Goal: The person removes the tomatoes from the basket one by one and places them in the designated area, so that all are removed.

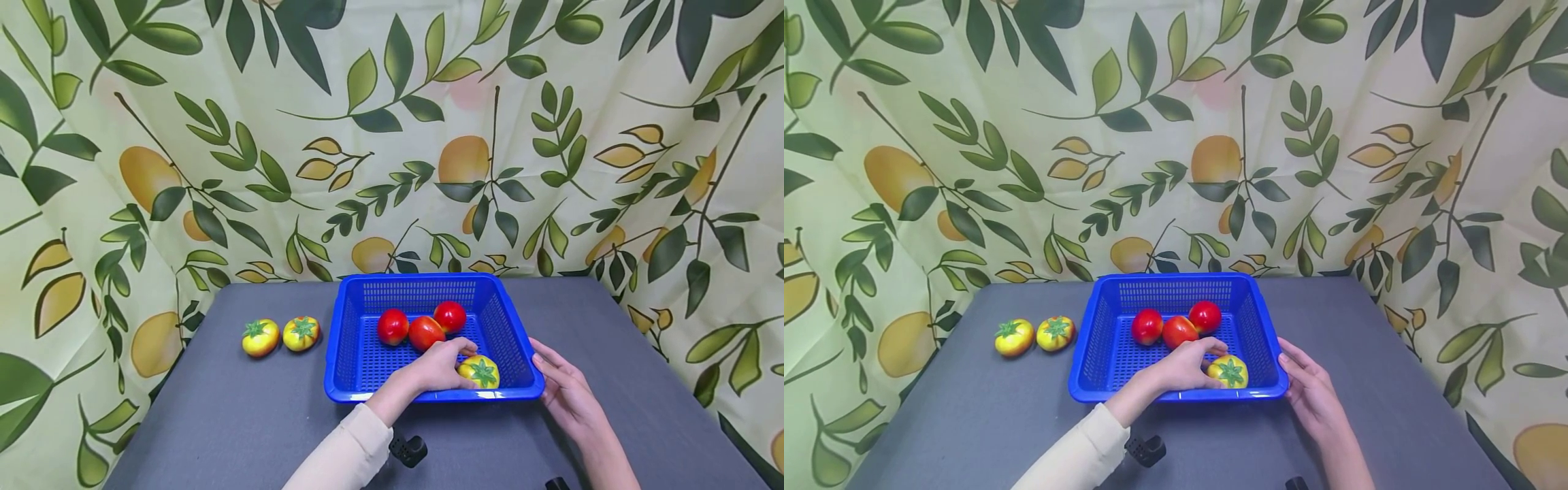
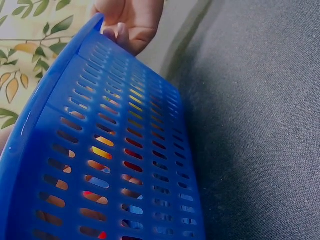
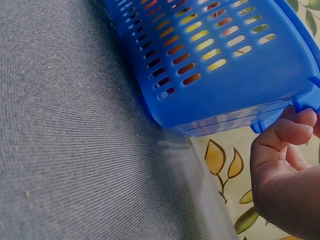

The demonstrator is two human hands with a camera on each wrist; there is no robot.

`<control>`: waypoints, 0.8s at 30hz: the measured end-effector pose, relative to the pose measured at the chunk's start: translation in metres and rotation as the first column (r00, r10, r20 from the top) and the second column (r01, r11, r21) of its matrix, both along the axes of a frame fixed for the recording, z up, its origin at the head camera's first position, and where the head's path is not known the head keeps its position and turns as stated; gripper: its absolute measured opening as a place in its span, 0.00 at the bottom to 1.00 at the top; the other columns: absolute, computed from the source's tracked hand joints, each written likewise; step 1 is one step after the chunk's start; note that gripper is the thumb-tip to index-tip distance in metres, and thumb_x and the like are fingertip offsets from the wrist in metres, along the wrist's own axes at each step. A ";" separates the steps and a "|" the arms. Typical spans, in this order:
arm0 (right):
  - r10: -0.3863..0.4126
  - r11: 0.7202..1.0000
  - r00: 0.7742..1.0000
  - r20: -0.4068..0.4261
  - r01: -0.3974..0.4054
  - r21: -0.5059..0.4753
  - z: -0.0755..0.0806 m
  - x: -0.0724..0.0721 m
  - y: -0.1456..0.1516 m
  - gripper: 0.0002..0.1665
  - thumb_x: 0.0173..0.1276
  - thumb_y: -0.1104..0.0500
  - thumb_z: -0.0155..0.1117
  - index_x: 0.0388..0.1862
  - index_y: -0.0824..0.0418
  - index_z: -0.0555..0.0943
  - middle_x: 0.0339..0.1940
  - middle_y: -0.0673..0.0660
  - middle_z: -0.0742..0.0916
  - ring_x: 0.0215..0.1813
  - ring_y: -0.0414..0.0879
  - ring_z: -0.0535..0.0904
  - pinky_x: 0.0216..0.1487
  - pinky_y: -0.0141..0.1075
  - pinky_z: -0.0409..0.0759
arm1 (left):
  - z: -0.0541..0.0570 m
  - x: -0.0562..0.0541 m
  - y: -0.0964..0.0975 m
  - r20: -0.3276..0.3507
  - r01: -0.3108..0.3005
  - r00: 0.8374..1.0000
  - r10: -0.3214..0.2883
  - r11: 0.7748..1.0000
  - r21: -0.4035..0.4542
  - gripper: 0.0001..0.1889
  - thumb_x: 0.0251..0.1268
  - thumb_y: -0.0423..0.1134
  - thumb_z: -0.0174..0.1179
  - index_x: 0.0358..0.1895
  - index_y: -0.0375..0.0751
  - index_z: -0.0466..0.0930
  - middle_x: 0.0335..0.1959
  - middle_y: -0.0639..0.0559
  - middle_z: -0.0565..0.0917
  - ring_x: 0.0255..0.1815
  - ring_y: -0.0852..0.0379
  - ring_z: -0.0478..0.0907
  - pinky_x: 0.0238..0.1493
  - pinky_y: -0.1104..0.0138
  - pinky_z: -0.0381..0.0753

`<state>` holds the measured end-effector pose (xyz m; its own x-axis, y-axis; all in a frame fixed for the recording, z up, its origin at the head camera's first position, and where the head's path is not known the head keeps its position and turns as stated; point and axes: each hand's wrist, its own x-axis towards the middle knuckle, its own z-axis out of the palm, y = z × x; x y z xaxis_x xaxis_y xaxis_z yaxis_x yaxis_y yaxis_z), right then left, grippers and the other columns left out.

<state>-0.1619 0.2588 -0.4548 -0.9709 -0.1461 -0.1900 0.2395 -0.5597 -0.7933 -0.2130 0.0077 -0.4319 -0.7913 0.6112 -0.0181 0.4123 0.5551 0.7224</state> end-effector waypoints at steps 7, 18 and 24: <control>0.001 1.000 1.000 -0.012 -0.001 -0.002 0.000 0.000 0.000 0.15 0.77 0.62 0.55 0.55 0.50 0.83 0.52 0.55 0.86 0.51 0.48 0.84 0.51 0.41 0.80 | 0.001 0.002 0.000 0.045 -0.012 0.999 0.010 0.999 0.048 0.31 0.55 0.37 0.74 0.64 0.43 0.75 0.57 0.57 0.80 0.51 0.64 0.78 0.49 0.73 0.77; 0.014 1.000 1.000 -0.027 -0.015 -0.015 -0.001 0.000 0.000 0.16 0.77 0.62 0.54 0.55 0.51 0.84 0.52 0.56 0.86 0.50 0.48 0.84 0.50 0.41 0.81 | 0.001 0.004 -0.001 0.044 -0.015 0.999 0.012 0.998 0.060 0.31 0.55 0.39 0.74 0.64 0.44 0.75 0.58 0.57 0.80 0.53 0.64 0.77 0.49 0.73 0.77; 0.001 1.000 1.000 -0.023 -0.001 -0.002 -0.001 0.001 0.000 0.15 0.77 0.62 0.54 0.55 0.50 0.84 0.52 0.55 0.86 0.50 0.48 0.84 0.51 0.41 0.80 | 0.002 0.005 -0.001 0.047 -0.011 0.999 0.009 0.998 0.059 0.30 0.55 0.39 0.73 0.64 0.44 0.75 0.58 0.56 0.80 0.51 0.65 0.77 0.48 0.73 0.77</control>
